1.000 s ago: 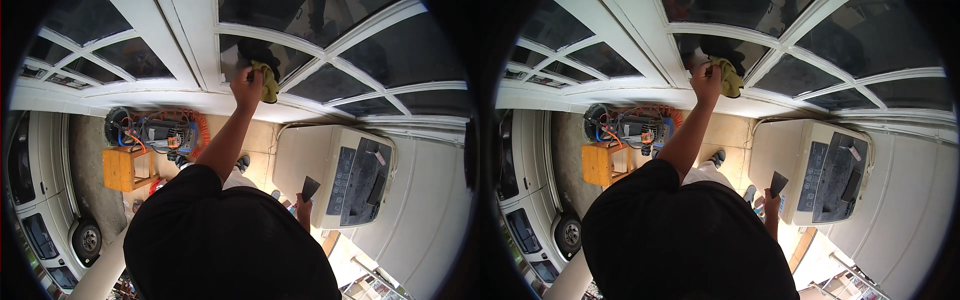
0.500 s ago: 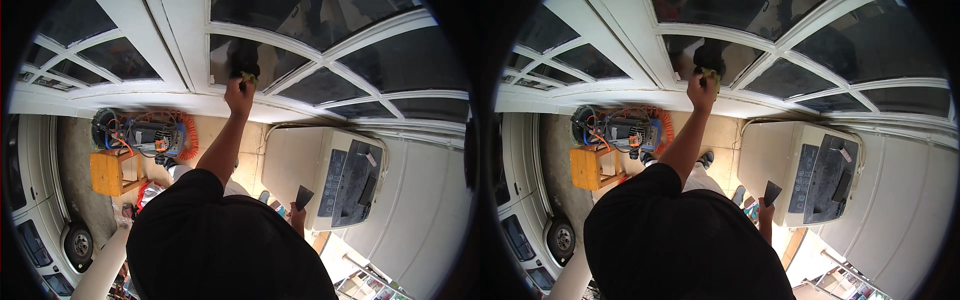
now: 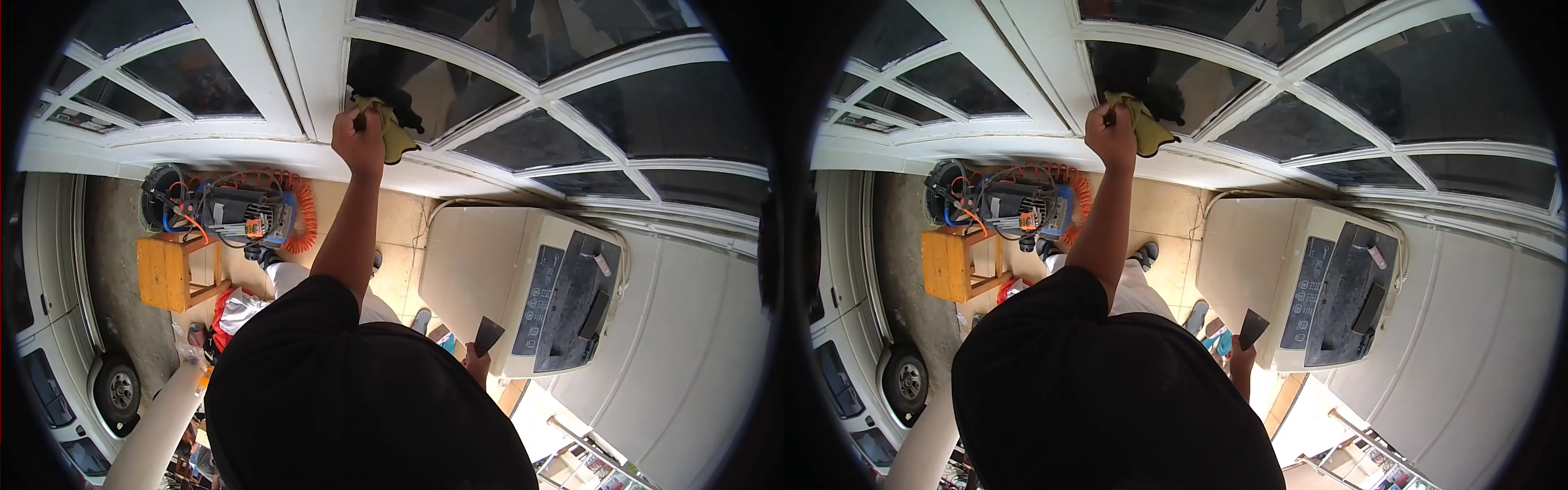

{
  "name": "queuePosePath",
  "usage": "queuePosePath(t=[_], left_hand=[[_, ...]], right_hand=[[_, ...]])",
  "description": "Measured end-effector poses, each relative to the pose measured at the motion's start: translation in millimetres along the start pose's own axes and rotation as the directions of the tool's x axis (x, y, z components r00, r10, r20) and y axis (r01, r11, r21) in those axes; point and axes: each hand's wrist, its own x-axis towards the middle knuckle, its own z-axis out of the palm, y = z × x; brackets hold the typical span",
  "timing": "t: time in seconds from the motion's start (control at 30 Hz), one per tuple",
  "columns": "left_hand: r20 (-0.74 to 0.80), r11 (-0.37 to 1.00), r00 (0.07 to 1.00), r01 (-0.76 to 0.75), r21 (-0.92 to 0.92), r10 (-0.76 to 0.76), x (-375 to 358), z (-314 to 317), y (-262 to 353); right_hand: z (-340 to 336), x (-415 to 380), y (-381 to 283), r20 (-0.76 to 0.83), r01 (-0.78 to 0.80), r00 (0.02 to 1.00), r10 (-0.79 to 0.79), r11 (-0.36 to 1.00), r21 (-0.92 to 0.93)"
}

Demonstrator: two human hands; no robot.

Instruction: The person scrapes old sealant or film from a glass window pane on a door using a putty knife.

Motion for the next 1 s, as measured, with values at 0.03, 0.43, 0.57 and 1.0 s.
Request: queuePosePath(t=[0.03, 0.43, 0.57, 1.0], left_hand=[[-0.026, 0.997, 0.999, 0.033, 0.069, -0.031, -6.5, -1.5, -19.7], [0.366, 0.893, 0.815, 0.387, 0.231, -0.449, -35.4, -66.4, -43.9], [0.398, 0.896, 0.804, 0.37, 0.245, -0.441, -13.3, -55.7, -28.9], [0.805, 0.516, 0.191, 0.841, 0.162, -0.562, -2.4, -99.3, -40.5]], right_hand=[[1.6, -0.4, 2.8, -0.02, 0.02, 1.0, -0.02, 1.0, -0.006], [15.0, 23.4, 12.9, -0.034, 0.047, 0.998, -0.054, 0.983, -0.176], [38.5, 22.6, 36.6, -0.077, 0.237, 0.949, -0.305, 0.854, -0.463], [95.5, -77.1, 122.6, -0.094, 0.122, 0.979, -0.18, 0.89, -0.439]])
